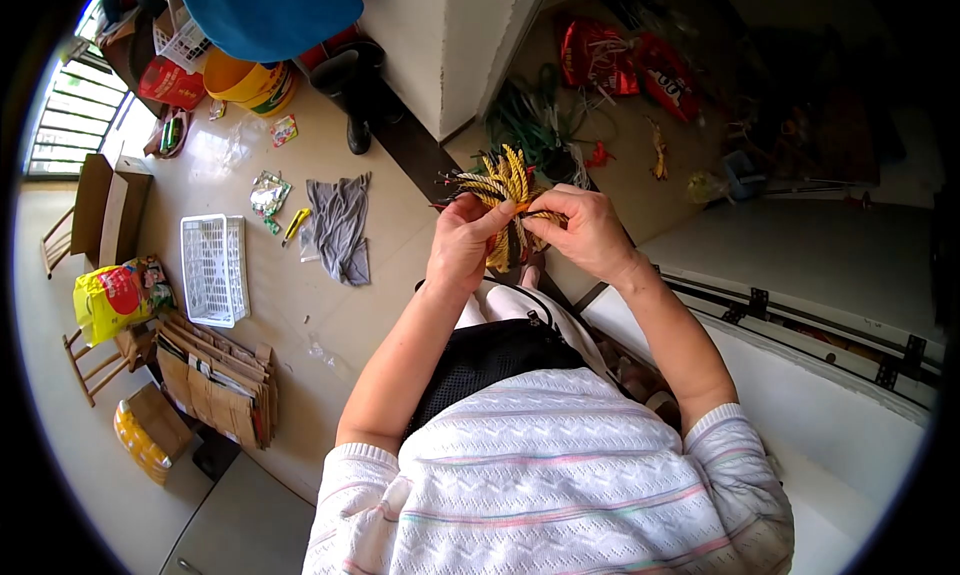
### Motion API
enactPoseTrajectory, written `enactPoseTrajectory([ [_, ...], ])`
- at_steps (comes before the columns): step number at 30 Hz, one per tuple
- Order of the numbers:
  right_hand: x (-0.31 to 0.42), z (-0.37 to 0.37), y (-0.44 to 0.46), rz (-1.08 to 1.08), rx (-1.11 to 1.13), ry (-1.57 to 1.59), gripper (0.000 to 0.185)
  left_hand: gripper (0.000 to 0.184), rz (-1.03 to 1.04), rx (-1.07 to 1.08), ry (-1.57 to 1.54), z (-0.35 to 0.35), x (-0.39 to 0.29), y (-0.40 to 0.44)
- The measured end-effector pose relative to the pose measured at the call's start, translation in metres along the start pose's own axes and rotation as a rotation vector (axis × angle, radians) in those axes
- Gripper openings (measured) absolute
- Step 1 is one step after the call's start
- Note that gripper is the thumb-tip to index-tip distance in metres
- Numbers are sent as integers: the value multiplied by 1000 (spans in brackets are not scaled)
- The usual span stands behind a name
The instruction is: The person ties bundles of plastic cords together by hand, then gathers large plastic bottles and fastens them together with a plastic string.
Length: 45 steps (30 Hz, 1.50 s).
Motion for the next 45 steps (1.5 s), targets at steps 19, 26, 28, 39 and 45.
enactPoseTrajectory([
  [19, -4, 8, -4, -230, -170, -346, 19, 19, -34, -17, -60, 7, 14, 2],
  [26, -21, -3, 4, 57, 80, 270, 13, 24, -57, 11, -32, 6, 8, -2],
  [28, -19, -10, 8, 63, 54, 218, 11, 26, -57, 31, -21, 11, 4, -3],
  [39, -28, -9, 10, 218, 212, 180, 8, 25, -25, 82, -4, 13, 7, -3],
  [45, -35, -2, 11, 292, 267, 209, 6, 24, -8, 83, 56, 12, 9, 0],
])
Point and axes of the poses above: each hand's wrist, its own y-axis towards the middle knuckle, its own z-axis out of the palm, x = y × z, the point moved 8 cm from there along y, towards the middle knuckle, and after that the axes turned 4 degrees about y, right-handed, at the moved point
